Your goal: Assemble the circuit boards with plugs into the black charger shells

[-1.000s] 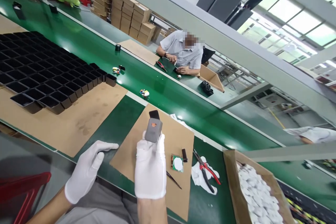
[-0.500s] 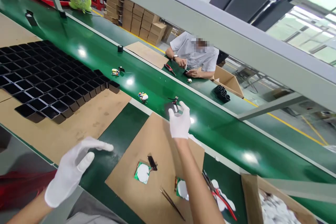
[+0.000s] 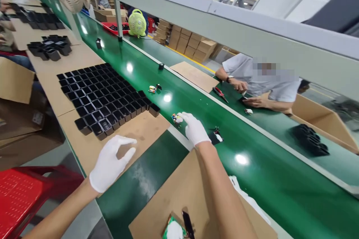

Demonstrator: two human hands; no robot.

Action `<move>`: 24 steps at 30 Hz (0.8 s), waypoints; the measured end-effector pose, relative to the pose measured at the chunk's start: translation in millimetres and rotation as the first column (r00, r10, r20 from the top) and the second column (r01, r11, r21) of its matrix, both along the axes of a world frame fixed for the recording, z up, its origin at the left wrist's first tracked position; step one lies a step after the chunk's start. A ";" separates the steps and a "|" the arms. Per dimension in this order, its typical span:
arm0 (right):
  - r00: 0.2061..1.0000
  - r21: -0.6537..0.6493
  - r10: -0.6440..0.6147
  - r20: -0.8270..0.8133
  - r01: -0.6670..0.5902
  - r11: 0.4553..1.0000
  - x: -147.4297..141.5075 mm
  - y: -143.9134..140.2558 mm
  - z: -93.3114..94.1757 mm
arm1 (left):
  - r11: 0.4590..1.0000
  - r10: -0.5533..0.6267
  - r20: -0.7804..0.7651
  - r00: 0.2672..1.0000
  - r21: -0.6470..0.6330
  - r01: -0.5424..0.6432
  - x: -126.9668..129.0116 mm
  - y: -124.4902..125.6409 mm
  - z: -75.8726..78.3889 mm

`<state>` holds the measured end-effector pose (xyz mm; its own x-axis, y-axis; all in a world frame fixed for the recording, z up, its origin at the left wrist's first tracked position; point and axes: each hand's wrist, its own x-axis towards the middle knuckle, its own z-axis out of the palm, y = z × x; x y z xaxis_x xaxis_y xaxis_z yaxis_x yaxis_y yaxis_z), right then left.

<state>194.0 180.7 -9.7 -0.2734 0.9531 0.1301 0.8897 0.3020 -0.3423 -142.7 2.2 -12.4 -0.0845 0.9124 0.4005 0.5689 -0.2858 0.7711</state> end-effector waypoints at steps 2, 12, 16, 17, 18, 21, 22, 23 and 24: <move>0.985 -0.124 0.155 0.081 -0.145 0.982 -19.2 30.8 6.1 | 0.991 0.116 -0.050 0.992 0.068 -0.113 -12.3 -4.3 -4.0; 0.847 -0.377 0.141 0.512 0.074 0.923 -61.0 102.9 37.7 | 0.902 0.422 -0.449 0.788 0.120 -0.414 -99.7 2.5 -18.4; 0.844 -0.362 0.085 0.530 0.134 0.922 -65.9 99.1 38.3 | 0.934 0.342 -0.534 0.773 0.106 -0.340 -92.4 18.7 -17.0; 0.852 -0.364 0.072 0.519 0.144 0.920 -66.3 95.4 37.5 | 0.939 0.334 -0.540 0.772 0.119 -0.323 -90.7 20.5 -15.1; 0.861 -0.367 0.058 0.505 0.154 0.917 -66.4 90.9 36.8 | 0.944 0.324 -0.543 0.774 0.130 -0.304 -90.1 21.7 -12.4; 0.896 -0.381 0.008 0.444 0.181 0.907 -64.8 74.6 38.0 | 0.975 0.211 -0.604 0.769 0.069 -0.213 -94.3 24.8 -0.1; 0.909 -0.381 -0.010 0.416 0.185 0.906 -63.1 68.1 40.4 | 0.985 0.131 -0.651 0.748 0.002 -0.171 -97.2 26.8 4.3; 0.925 -0.377 -0.028 0.378 0.182 0.908 -60.6 60.8 44.0 | 0.989 0.037 -0.690 0.723 -0.078 -0.125 -100.3 29.6 8.3; 0.941 -0.365 -0.052 0.334 0.180 0.913 -57.5 52.2 49.1 | 0.986 -0.026 -0.712 0.702 -0.136 -0.101 -103.1 33.0 11.2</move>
